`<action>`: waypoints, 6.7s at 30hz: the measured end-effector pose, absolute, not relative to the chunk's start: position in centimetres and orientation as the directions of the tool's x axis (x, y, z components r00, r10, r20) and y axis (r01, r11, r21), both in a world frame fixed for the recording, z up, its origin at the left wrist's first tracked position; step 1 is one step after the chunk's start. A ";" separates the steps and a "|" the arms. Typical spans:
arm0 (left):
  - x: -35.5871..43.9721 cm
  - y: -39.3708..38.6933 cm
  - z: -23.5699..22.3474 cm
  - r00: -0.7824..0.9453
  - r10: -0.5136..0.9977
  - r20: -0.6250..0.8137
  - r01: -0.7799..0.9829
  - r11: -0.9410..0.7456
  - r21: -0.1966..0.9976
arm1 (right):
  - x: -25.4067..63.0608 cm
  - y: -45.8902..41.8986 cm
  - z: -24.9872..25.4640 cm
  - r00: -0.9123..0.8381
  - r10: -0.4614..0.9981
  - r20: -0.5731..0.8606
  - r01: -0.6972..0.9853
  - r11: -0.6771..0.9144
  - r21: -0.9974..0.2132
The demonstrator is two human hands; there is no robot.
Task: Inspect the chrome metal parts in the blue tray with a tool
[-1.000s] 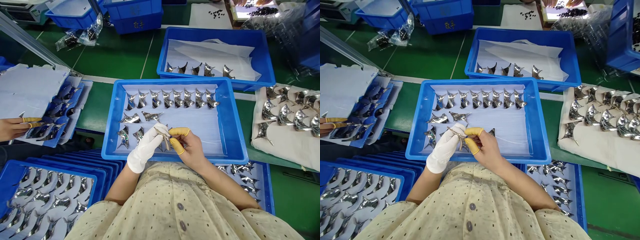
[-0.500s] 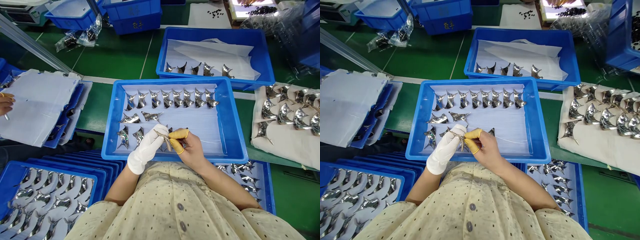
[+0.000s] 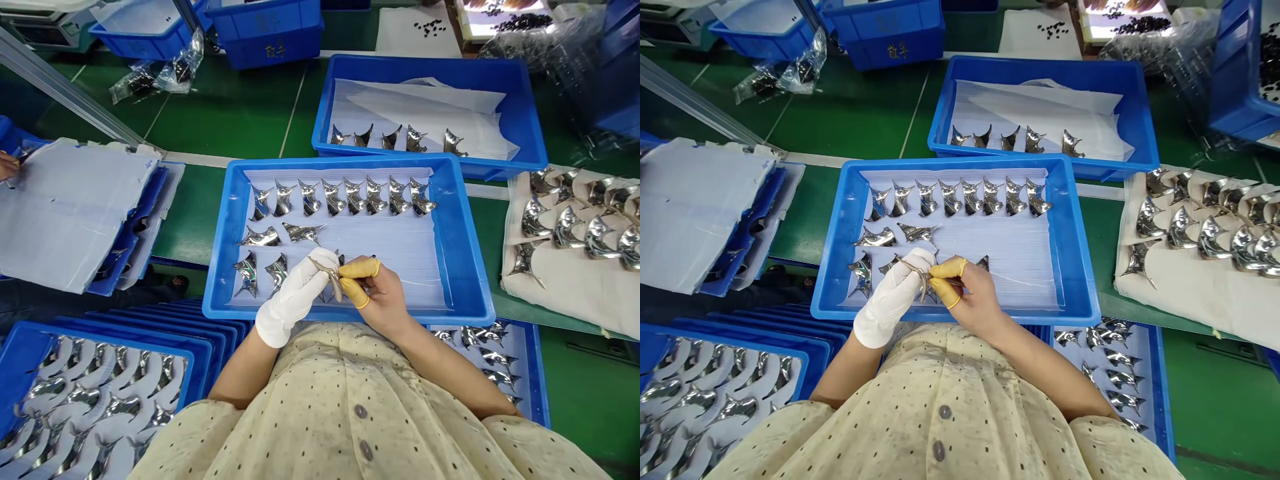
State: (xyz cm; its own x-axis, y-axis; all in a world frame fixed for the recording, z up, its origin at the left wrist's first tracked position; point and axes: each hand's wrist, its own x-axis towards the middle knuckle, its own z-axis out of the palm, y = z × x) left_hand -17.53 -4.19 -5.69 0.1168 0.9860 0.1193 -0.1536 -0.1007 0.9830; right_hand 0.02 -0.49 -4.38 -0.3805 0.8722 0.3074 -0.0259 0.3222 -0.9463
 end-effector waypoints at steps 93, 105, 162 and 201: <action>-15.3 -3.5 -3.7 -0.155 0.975 -0.158 -0.039 0.154 0.987 | 2.8 6.7 -3.2 -0.558 0.819 -0.131 0.020 -0.145 -0.989; -15.4 -4.0 -2.7 -0.183 0.980 0.080 0.142 -0.054 0.988 | 1.2 2.9 -6.1 -0.652 0.719 -0.242 -0.081 -0.383 -0.920; -20.0 -3.1 -4.7 0.219 0.859 0.462 0.390 -0.511 0.766 | 1.3 0.4 -2.7 -0.650 0.695 -0.306 -0.090 -0.471 -0.878; -22.0 -3.4 -4.7 -0.078 0.820 0.567 0.756 -0.322 0.570 | 10.2 4.4 -3.7 -0.444 0.802 -0.400 0.871 0.491 0.018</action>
